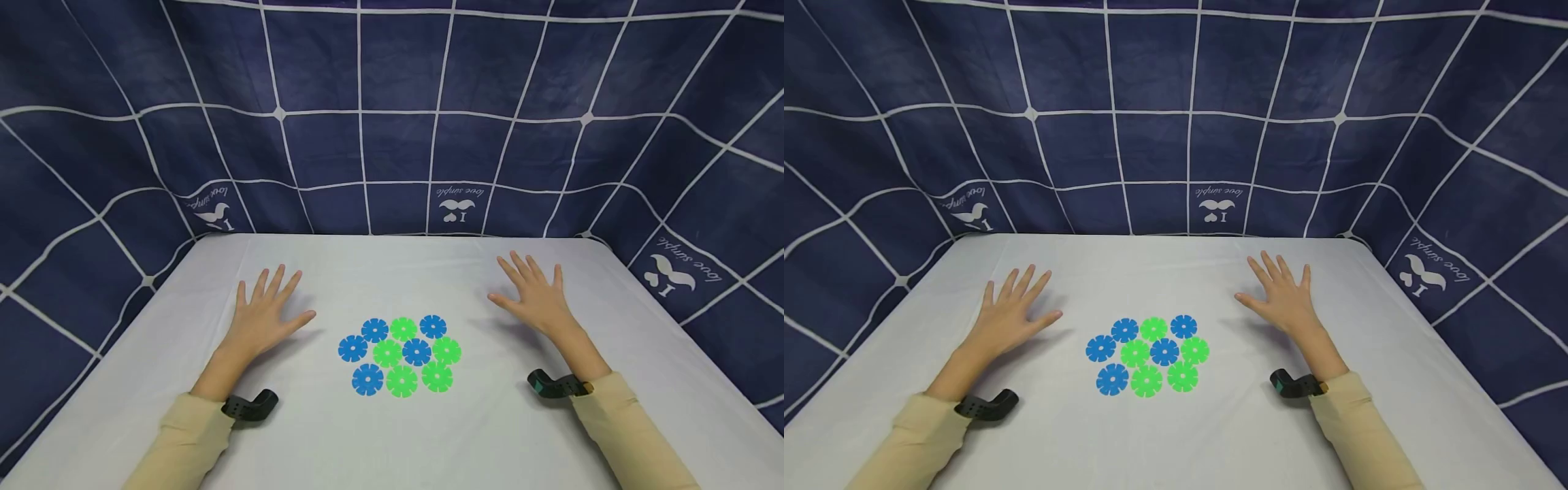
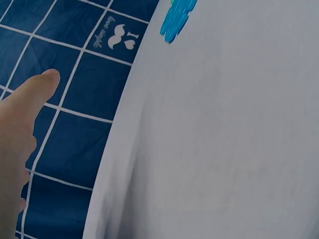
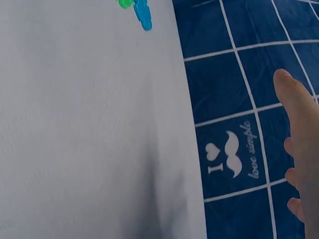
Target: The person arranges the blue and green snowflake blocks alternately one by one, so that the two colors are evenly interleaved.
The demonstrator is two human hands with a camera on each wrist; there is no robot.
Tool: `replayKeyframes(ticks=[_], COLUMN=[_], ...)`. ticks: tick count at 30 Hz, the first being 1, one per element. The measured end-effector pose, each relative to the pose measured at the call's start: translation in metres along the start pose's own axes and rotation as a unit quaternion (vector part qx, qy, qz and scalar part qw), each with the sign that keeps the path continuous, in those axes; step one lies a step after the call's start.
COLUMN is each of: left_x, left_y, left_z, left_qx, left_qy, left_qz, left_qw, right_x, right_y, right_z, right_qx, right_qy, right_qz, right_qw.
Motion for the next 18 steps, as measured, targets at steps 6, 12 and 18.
replayKeyframes(ticks=[6,12,18], left_x=[0.0,0.001,-0.001], left_y=[-0.001,-0.004,0.001], left_z=[-0.021,-0.047,-0.074], left_qx=[-0.002,0.006,0.002], left_qy=[0.017,0.049,0.085], left_qz=[-0.002,-0.017,-0.017], left_qw=[0.9998,0.9987,0.9962], right_x=[0.002,-0.001,-0.005], right_y=[-0.003,-0.003,0.004], right_z=[0.026,0.058,0.087], right_qx=[-0.016,-0.011,-0.006], right_qy=[-0.034,-0.072,-0.11], right_qz=[-0.017,-0.027,-0.029], right_qw=[0.999,0.997,0.993])
Point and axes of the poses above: each hand's wrist, its own x-axis towards the middle knuckle, its own y-axis out of the palm, z = x × y, the point moved 10 cm from there along x, towards the middle knuckle, and after that the axes turned 5 degrees about x, right-handed, at the moved point
